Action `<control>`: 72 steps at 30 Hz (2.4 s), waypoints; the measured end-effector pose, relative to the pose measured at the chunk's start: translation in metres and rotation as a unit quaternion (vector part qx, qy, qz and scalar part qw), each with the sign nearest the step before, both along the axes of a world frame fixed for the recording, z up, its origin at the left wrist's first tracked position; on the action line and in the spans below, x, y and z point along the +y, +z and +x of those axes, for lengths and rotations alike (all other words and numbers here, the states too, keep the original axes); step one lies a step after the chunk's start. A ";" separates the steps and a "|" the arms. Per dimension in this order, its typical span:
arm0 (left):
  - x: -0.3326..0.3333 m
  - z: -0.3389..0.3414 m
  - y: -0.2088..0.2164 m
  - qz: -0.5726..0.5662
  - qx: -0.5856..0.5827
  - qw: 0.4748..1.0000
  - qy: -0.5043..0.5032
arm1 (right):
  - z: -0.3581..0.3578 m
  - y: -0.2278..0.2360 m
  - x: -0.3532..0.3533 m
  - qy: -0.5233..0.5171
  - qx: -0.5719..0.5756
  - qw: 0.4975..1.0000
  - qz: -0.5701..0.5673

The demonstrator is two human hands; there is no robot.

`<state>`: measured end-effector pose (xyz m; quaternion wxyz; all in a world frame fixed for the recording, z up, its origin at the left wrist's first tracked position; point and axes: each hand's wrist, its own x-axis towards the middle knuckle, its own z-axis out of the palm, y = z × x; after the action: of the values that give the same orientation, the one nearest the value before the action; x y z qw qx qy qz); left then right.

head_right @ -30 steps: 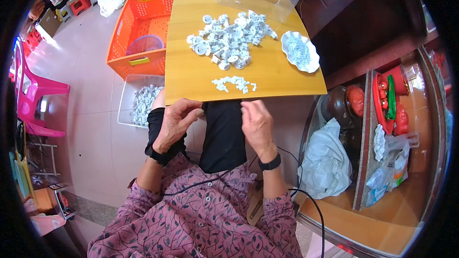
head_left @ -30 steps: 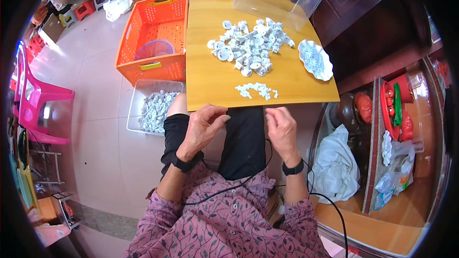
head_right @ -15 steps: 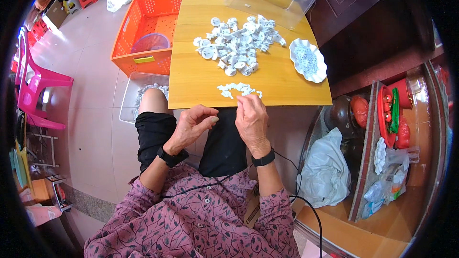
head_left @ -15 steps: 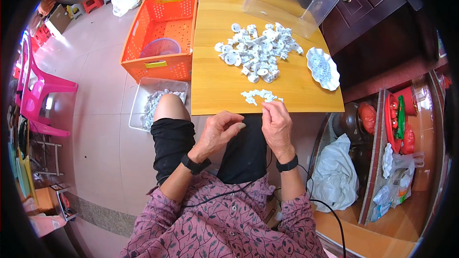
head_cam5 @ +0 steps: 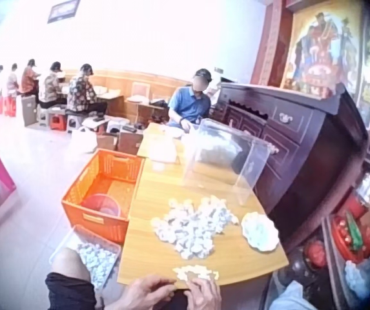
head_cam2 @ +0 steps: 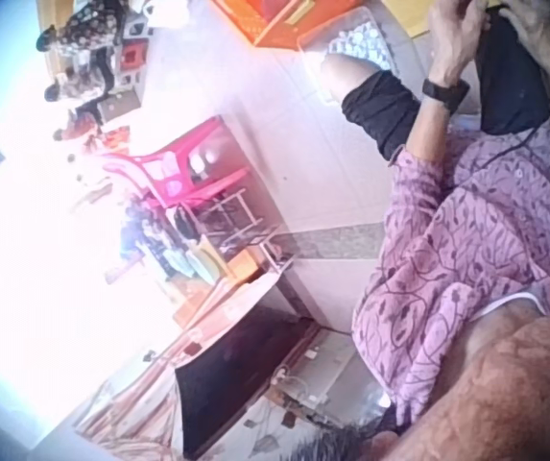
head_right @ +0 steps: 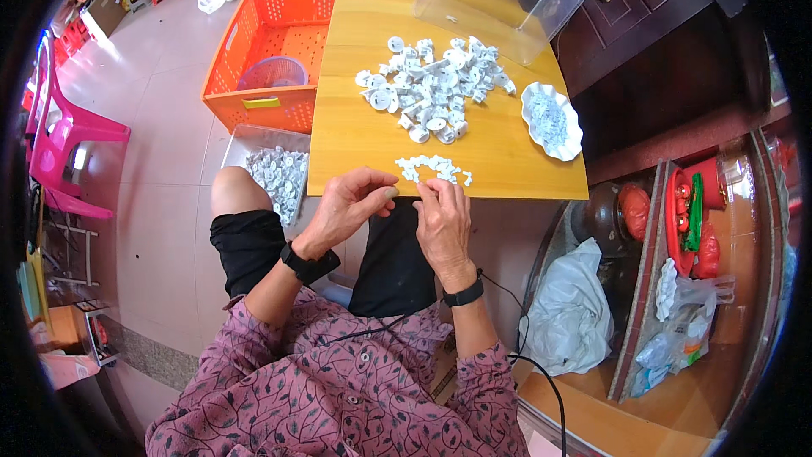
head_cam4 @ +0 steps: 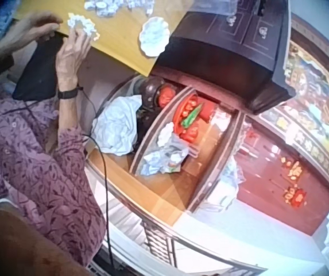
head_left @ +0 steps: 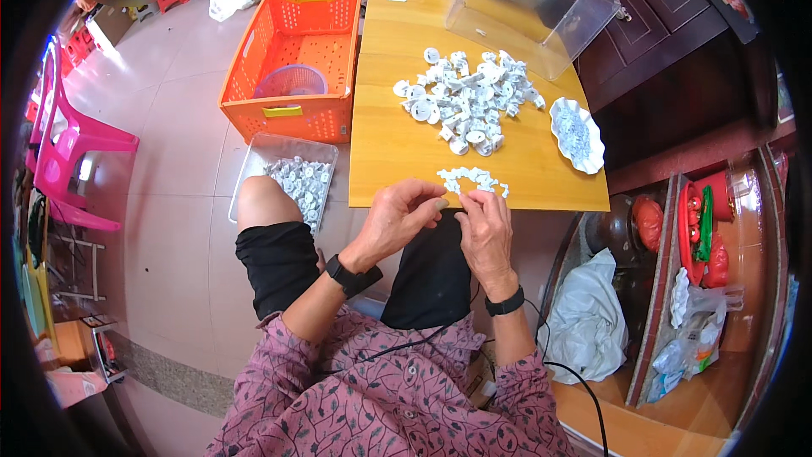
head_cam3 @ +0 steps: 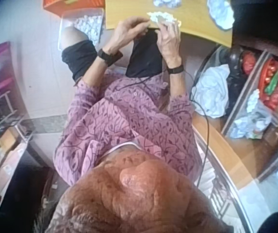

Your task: Manually assemble small white plastic parts on a wooden table.

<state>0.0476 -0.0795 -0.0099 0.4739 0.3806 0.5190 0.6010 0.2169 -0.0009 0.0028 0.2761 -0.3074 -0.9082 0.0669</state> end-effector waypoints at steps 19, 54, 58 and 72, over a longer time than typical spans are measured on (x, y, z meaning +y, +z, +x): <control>-0.004 -0.015 -0.018 0.014 -0.093 0.995 0.009 | -0.006 -0.007 0.009 -0.021 -0.001 1.000 0.008; -0.004 -0.011 -0.031 0.066 -0.096 0.992 0.047 | -0.010 -0.005 0.001 -0.010 0.011 1.000 0.003; -0.004 -0.009 -0.031 0.075 -0.070 0.994 0.048 | -0.004 -0.009 0.005 0.003 0.007 0.999 0.036; -0.007 -0.012 -0.028 0.060 -0.067 0.996 0.028 | -0.004 -0.008 0.020 -0.056 0.054 0.989 -0.122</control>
<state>0.0352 -0.0866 -0.0378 0.4671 0.3521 0.4598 0.6682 0.2127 0.0191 -0.0048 0.2881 -0.3853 -0.8583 0.1782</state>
